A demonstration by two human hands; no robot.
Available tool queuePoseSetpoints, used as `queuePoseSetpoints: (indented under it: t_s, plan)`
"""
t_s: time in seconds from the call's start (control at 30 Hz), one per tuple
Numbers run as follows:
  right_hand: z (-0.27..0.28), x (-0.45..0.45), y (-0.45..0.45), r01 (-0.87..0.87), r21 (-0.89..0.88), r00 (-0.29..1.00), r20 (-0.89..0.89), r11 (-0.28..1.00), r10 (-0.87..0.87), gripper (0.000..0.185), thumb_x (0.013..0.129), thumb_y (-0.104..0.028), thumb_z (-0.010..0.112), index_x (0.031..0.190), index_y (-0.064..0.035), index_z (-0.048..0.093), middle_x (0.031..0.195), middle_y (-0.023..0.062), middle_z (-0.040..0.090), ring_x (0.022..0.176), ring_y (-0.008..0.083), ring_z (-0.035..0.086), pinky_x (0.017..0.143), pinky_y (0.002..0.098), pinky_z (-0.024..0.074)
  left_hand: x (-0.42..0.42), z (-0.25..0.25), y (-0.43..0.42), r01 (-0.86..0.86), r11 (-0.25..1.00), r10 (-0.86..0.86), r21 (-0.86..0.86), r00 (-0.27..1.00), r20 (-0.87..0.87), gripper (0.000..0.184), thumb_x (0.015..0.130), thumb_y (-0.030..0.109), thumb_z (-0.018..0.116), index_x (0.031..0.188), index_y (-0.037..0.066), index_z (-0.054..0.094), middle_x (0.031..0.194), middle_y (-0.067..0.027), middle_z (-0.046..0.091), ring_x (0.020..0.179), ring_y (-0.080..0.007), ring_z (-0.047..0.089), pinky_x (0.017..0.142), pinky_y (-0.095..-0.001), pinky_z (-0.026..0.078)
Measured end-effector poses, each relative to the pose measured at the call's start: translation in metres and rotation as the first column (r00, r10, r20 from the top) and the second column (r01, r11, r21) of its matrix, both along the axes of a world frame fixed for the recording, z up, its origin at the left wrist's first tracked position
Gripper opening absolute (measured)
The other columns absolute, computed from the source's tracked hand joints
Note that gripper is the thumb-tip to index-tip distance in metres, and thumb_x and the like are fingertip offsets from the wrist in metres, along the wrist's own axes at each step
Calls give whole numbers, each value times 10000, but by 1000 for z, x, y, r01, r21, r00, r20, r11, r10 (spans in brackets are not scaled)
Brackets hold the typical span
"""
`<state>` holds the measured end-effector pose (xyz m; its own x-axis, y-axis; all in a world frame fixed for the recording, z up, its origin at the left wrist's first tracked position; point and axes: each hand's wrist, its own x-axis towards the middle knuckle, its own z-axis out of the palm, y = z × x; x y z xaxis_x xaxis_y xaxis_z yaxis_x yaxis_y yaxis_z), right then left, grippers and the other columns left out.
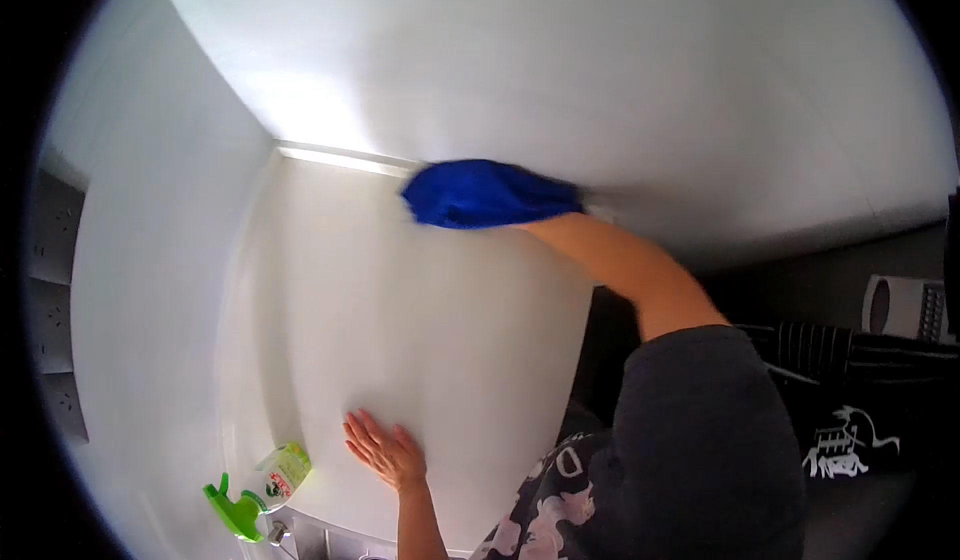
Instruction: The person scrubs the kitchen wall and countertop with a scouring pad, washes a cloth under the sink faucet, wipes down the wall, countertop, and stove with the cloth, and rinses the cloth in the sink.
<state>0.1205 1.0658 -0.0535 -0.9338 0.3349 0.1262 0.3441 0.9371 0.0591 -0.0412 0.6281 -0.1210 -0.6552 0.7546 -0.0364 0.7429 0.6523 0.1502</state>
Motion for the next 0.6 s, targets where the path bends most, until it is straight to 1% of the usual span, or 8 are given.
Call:
queuePoseSetpoints:
  t_s: [0.17, 0.23, 0.3, 0.37, 0.43, 0.5, 0.57, 0.6]
  plan:
    - [49, 158, -28, 238, 14, 958, 160, 971, -237, 399, 892, -228, 449, 1276, -119, 437, 1302, 81, 448, 1194, 217, 413, 981, 361, 350, -2, -6, -1, 41, 997, -37, 70, 998, -52, 574, 908, 356, 355, 1373, 34, 256, 1413, -179, 265, 1325, -340, 210, 1067, -492, 143]
    - [81, 202, -35, 324, 70, 924, 192, 943, -332, 397, 895, -229, 443, 1278, -125, 436, 1303, 76, 447, 1196, 213, 412, 983, 359, 347, -1, -7, -5, 67, 993, -60, 94, 996, -70, 568, 909, 342, 364, 1374, 34, 253, 1414, -177, 264, 1326, -337, 210, 1067, -490, 144]
    - [123, 228, -32, 389, 167, 893, 174, 906, -416, 395, 898, -230, 437, 1280, -130, 435, 1304, 72, 447, 1197, 209, 411, 986, 358, 344, 0, -8, -3, 50, 992, -41, 115, 996, -78, 555, 911, 322, 373, 1375, 44, 253, 1418, -169, 257, 1331, -328, 199, 1072, -482, 140]
    - [173, 237, -20, 435, 302, 872, 96, 848, -481, 393, 901, -231, 432, 1283, -135, 434, 1305, 67, 446, 1198, 204, 410, 988, 356, 341, 0, -9, -4, 43, 994, -35, 104, 997, -72, 547, 912, 317, 375, 1375, 50, 256, 1420, -163, 255, 1333, -323, 193, 1073, -481, 137]
    - [229, 232, -4, 459, 480, 861, -32, 747, -508, 392, 904, -232, 426, 1285, -140, 433, 1306, 62, 446, 1199, 200, 409, 991, 354, 338, 1, -9, -6, 34, 997, -29, 75, 997, -65, 541, 913, 313, 377, 1374, 57, 259, 1422, -157, 252, 1336, -318, 186, 1074, -480, 134]
    - [280, 212, 8, 470, 669, 860, -199, 576, -470, 391, 907, -233, 420, 1287, -146, 432, 1307, 57, 445, 1201, 196, 408, 994, 353, 335, 2, -8, -2, 17, 994, -11, 104, 998, -60, 531, 915, 307, 380, 1374, 67, 263, 1425, -145, 247, 1338, -311, 177, 1080, -474, 122]
    - [298, 187, 6, 484, 784, 853, -323, 388, -410, 389, 910, -234, 414, 1290, -151, 431, 1308, 53, 445, 1202, 191, 407, 996, 351, 332, 1, -12, -4, 21, 995, -13, 101, 996, -84, 531, 915, 303, 381, 1374, 66, 261, 1426, -144, 246, 1337, -310, 181, 1082, -472, 120]
    - [288, 174, 4, 494, 809, 844, -359, 319, -398, 389, 911, -235, 411, 1291, -154, 431, 1309, 50, 445, 1203, 189, 407, 997, 350, 330, 2, -14, -4, 28, 994, -17, 104, 995, -100, 530, 914, 299, 382, 1374, 66, 260, 1426, -143, 245, 1335, -309, 184, 1084, -471, 117]
